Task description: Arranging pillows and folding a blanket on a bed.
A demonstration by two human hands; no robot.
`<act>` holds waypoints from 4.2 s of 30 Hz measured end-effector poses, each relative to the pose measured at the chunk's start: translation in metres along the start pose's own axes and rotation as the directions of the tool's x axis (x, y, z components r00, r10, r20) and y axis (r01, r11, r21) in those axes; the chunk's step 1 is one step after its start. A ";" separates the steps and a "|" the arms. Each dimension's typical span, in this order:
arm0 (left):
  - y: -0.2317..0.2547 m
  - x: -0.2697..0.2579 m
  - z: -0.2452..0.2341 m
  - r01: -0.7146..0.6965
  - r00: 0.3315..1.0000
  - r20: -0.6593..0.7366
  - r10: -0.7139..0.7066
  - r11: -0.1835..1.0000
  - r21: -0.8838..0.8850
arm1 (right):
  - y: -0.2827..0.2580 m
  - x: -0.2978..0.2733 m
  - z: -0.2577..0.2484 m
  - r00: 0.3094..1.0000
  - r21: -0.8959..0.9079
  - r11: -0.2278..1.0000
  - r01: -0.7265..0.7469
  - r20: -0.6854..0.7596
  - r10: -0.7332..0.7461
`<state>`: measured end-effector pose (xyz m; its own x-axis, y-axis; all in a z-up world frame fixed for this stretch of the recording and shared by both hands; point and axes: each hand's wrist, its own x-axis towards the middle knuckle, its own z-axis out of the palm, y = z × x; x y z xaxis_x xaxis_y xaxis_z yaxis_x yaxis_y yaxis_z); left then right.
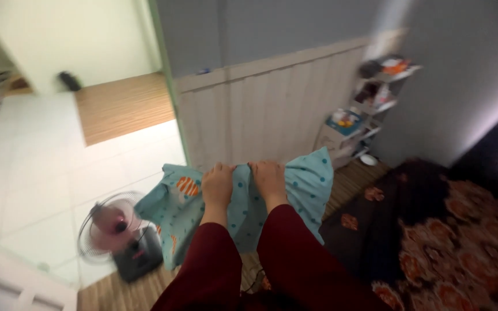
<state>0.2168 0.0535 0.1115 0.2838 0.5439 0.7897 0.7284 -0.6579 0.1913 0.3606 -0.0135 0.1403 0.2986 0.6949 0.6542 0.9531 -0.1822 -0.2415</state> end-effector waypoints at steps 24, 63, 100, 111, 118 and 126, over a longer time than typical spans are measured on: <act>0.120 -0.014 0.041 -0.314 0.937 0.016 0.348 0.863 -0.395 | 0.071 -0.088 -0.093 0.937 -0.427 0.847 -0.315 -0.283 0.206; 0.322 -0.110 -0.014 -0.481 0.811 -0.143 0.567 0.509 -0.714 | 0.133 -0.255 -0.249 0.805 -0.621 0.512 -0.594 -0.460 0.375; 0.507 -0.231 -0.074 -0.443 0.604 -0.203 0.771 0.113 -0.889 | 0.164 -0.417 -0.375 0.560 -0.635 0.070 -0.769 -0.618 0.552; 0.536 -0.276 -0.123 -0.423 0.651 -0.242 0.720 0.078 -0.903 | 0.183 -0.478 -0.425 0.633 -0.704 0.058 -0.708 -0.595 0.496; 0.580 -0.277 -0.130 -0.357 0.675 -0.155 0.721 0.135 -0.924 | 0.203 -0.480 -0.465 0.674 -0.736 0.050 -0.675 -0.587 0.448; 0.618 -0.245 -0.142 -0.419 0.642 -0.297 0.707 -0.002 -0.908 | 0.221 -0.474 -0.495 0.619 -0.665 0.049 -0.745 -0.662 0.423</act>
<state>0.5090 -0.5600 0.1191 0.5118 -0.2709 0.8153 -0.6865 -0.6995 0.1986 0.4534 -0.7275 0.1315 0.6199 -0.1071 0.7773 -0.1431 -0.9895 -0.0222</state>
